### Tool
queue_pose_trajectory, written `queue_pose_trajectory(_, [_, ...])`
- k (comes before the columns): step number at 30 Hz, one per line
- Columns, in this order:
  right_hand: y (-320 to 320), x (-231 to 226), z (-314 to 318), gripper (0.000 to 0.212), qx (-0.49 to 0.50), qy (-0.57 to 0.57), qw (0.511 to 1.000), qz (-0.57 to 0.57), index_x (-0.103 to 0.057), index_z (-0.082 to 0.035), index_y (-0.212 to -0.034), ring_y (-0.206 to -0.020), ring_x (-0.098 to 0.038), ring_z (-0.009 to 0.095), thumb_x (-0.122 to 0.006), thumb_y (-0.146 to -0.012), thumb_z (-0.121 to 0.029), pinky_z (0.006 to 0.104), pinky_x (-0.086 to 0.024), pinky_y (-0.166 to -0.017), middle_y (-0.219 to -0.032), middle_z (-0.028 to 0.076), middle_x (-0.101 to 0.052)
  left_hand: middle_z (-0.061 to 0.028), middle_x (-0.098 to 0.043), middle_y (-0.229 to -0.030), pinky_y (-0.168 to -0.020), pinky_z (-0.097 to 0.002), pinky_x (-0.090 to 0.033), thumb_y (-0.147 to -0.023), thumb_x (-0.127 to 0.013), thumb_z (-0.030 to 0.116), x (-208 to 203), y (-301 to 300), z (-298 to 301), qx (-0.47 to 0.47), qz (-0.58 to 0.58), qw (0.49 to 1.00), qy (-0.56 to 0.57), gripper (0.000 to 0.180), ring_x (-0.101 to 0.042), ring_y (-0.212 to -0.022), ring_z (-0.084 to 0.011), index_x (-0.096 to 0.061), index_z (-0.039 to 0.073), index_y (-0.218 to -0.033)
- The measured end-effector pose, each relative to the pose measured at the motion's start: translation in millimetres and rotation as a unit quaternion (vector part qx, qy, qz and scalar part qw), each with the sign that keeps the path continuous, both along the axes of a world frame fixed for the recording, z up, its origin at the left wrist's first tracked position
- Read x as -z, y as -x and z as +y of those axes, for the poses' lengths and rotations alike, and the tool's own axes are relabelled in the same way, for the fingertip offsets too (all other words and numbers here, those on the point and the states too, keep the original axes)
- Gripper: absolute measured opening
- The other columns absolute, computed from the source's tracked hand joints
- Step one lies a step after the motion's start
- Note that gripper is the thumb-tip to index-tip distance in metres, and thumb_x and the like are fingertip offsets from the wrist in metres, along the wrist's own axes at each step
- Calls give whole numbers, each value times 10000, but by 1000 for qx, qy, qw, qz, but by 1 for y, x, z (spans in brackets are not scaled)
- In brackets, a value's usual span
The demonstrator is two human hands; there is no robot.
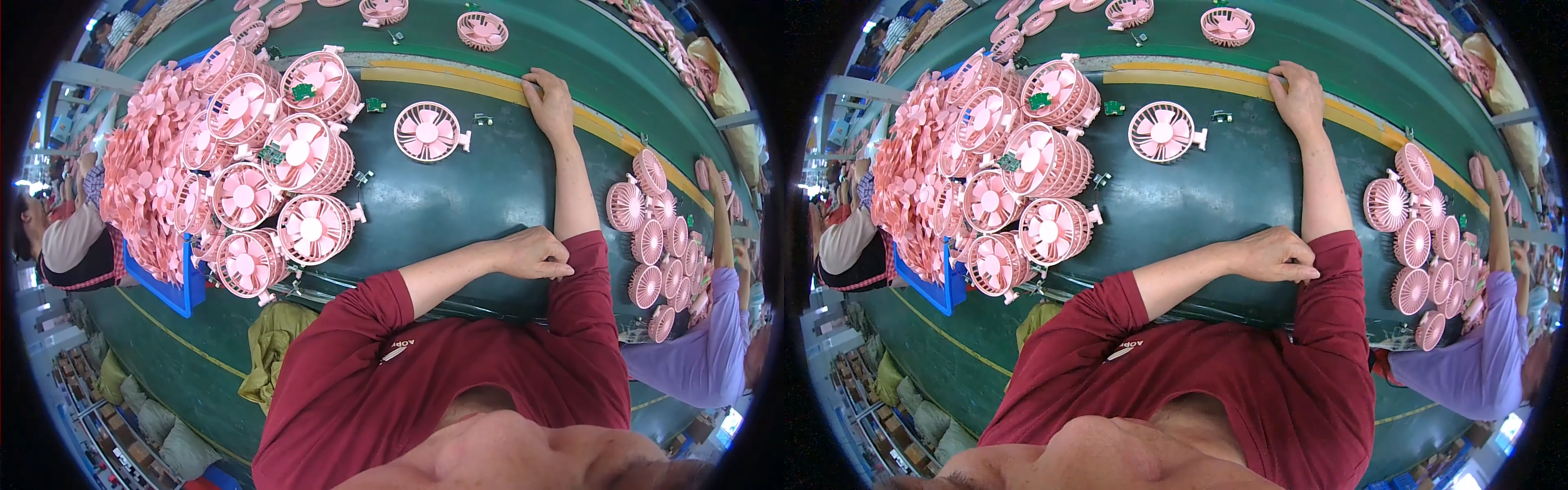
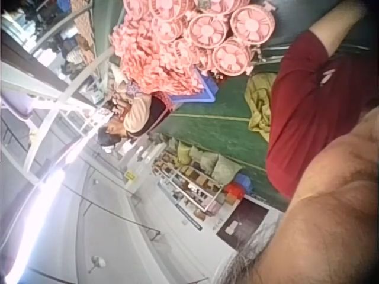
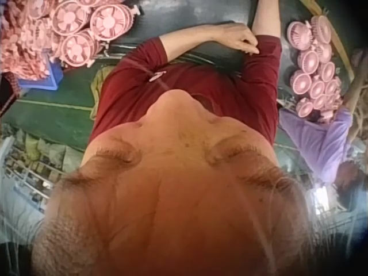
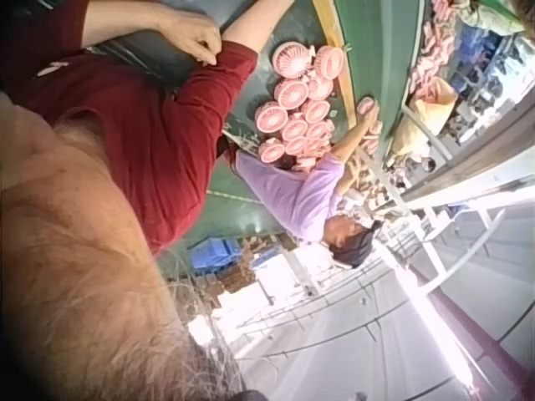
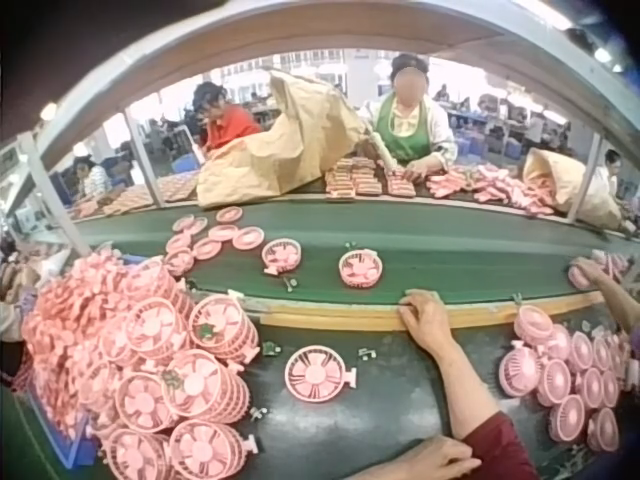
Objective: The person assembles small fans by taking fan covers and fan bodies from the conveyor line, pressing the covers onto the fan frames by hand, and setting the assembled fans on the conveyor belt.
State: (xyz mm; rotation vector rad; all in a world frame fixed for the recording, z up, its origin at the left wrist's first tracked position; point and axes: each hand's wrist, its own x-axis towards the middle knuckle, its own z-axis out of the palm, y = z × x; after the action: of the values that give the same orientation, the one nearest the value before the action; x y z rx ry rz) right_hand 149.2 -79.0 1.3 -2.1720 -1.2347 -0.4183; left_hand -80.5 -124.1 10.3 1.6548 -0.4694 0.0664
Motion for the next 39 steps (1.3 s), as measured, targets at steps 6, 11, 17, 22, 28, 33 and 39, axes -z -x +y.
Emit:
queue_pose_trajectory(6, [2,-2,1,186,4,-7,1000,2,-710,-54,-958,-1070,-594,340,-651,-837,-183,421,-461,-940,-1133,140,-670,-85,-620,-622,-547,-355,-446,-918,-616,267,-1,0,1,-1,0,1000,-2,338,-605,-569,-230,-623,24,-683])
queue_pose_trajectory(11, [2,-3,0,207,-1,6,1000,9,-695,-46,-1000,-1080,-574,339,-634,-871,-196,414,-446,-944,-1169,138,-653,-86,-625,-628,-548,-356,-448,-918,-615,263,-3,-1,1,-3,2,1000,-1,336,-605,-568,-234,-627,24,-682])
queue_pose_trajectory(17, [-2,-2,0,209,-23,-8,1000,-8,-691,-40,-1003,-1062,-587,341,-637,-868,-190,410,-446,-943,-1151,144,-658,-94,-651,-657,-551,-347,-459,-918,-612,261,-6,0,2,4,14,1000,13,333,-632,-595,-228,-638,15,-696])
queue_pose_trajectory(22, [6,-11,0,269,6,-5,999,43,-672,-72,-1074,-1028,-593,345,-663,-832,-191,413,-467,-918,-1107,136,-665,-101,-658,-652,-531,-334,-465,-926,-605,258,-4,0,2,5,-10,1000,15,331,-640,-577,-221,-649,20,-700])
queue_pose_trajectory(28, [-3,-8,17,772,21,-12,993,116,-390,-116,-1421,-1239,-489,368,-740,-793,-399,463,-419,-1000,-1342,230,-496,-77,-671,-666,-539,-299,-492,-938,-586,243,-6,6,3,14,1,999,31,335,-655,-598,-157,-645,8,-707])
queue_pose_trajectory(33, [-25,-6,56,785,53,57,996,36,-413,-222,-1412,-1241,-472,404,-766,-744,-437,538,-423,-975,-1388,230,-444,-101,-672,-673,-557,-328,-497,-854,-591,139,0,4,4,2,-25,999,20,211,-656,-603,-198,-673,-14,-734])
queue_pose_trajectory(39, [-57,-18,98,582,11,-13,999,44,-614,-98,-1204,-1104,-560,370,-800,-727,-376,447,-466,-940,-1211,198,-568,-134,-651,-638,-565,-373,-484,-787,-615,145,5,2,2,-11,-12,1000,25,183,-641,-586,-261,-685,-12,-725])
